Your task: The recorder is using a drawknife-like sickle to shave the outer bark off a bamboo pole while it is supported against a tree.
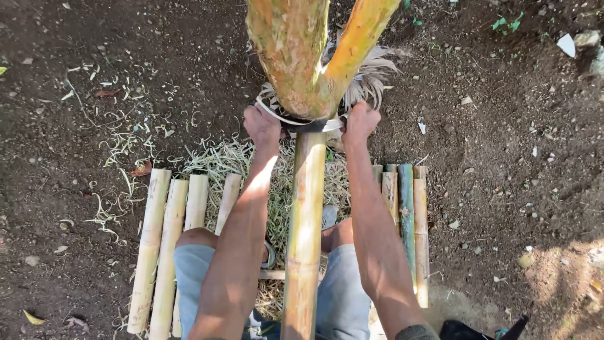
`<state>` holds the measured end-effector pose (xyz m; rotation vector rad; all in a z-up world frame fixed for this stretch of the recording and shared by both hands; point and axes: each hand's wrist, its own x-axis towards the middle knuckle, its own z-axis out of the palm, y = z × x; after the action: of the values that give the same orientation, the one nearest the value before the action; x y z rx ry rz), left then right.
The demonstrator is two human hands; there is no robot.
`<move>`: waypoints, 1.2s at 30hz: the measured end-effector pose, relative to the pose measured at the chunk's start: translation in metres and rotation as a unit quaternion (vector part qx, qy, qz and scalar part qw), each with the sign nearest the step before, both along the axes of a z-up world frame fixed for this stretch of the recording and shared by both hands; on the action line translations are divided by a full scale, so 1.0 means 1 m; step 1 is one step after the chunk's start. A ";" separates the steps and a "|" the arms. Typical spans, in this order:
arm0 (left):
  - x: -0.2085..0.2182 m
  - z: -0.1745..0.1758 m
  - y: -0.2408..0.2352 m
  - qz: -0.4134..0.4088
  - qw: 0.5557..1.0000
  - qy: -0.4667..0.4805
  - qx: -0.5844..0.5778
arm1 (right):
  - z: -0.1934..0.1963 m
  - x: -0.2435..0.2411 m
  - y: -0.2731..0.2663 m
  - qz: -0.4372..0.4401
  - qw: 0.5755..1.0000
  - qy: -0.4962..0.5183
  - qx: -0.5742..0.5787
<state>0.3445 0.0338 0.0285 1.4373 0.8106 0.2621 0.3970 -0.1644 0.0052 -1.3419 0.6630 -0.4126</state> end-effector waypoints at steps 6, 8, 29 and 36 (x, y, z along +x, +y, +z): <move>-0.071 -0.003 -0.002 -0.040 0.994 0.102 -0.012 | 0.023 -0.070 0.003 -0.008 0.993 0.111 -0.037; -0.121 -0.065 -0.006 -0.020 0.999 -0.020 -0.018 | -0.003 -0.110 -0.009 0.015 0.995 0.071 -0.073; -0.127 -0.060 -0.006 0.014 0.997 -0.070 0.030 | 0.018 -0.112 0.007 0.004 0.997 -0.023 -0.077; -0.027 -0.084 0.005 0.018 0.990 -0.112 0.082 | 0.003 -0.025 0.001 0.023 0.994 -0.068 -0.086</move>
<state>0.3171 0.0386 -0.0552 1.5150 0.6421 0.5180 0.3725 -0.1630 0.0079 -1.4739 0.4910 -0.5291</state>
